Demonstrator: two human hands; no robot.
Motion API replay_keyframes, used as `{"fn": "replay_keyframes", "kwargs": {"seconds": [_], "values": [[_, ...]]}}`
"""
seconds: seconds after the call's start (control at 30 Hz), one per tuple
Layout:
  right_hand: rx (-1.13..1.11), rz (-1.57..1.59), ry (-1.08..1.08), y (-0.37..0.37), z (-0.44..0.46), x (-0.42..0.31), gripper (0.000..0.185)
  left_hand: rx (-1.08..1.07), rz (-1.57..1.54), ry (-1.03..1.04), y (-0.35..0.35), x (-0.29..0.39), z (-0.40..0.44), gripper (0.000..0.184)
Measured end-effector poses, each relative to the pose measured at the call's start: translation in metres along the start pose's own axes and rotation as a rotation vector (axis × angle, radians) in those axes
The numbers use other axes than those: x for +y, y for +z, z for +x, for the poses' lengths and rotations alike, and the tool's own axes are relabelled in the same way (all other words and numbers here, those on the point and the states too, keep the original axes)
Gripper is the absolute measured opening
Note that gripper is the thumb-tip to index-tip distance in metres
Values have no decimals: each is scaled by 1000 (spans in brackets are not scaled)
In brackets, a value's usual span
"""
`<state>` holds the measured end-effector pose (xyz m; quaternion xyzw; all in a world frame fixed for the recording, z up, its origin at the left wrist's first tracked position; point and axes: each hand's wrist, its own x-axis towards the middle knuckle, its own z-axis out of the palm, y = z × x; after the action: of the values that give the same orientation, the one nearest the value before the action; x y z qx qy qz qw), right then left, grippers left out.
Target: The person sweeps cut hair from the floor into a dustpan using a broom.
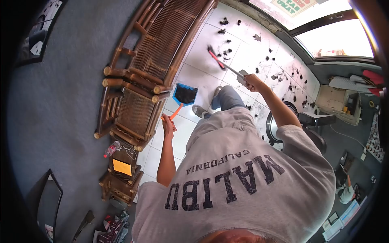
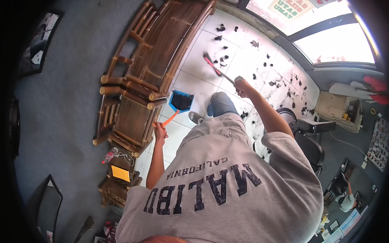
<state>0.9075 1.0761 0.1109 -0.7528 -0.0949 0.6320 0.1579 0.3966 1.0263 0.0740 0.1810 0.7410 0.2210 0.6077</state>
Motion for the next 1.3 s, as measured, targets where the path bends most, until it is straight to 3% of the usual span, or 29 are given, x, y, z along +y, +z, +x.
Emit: {"fn": "replay_keyframes", "kwargs": {"seconds": [0.1,0.23,0.37,0.53,0.77,0.83,0.9,1.03,1.2,1.3], "values": [[-198,74,129,-9,-5,16,3,0,-32,14,-9,-9,-10,55],[-319,132,227,14,40,18,10,32,-100,-18,-12,-15,-12,53],[-354,141,259,16,83,-29,23,104,-129,-55,17,-1,-17,54],[-273,102,276,-58,110,-75,25,137,-125,-97,69,21,-1,52],[-101,48,56,-122,80,-98,14,128,-107,-90,130,53,28,51],[-57,-88,-42,-149,55,-105,25,113,-84,-81,156,65,33,53],[-30,-192,-73,-158,53,-106,31,88,-38,-63,174,79,38,56],[36,-315,-236,-147,82,-100,24,51,30,-32,205,106,53,56],[-15,-389,-183,-138,121,-95,23,24,129,22,238,139,66,57],[-11,-216,-130,-165,105,-100,44,21,203,-2,257,159,72,57]]}}
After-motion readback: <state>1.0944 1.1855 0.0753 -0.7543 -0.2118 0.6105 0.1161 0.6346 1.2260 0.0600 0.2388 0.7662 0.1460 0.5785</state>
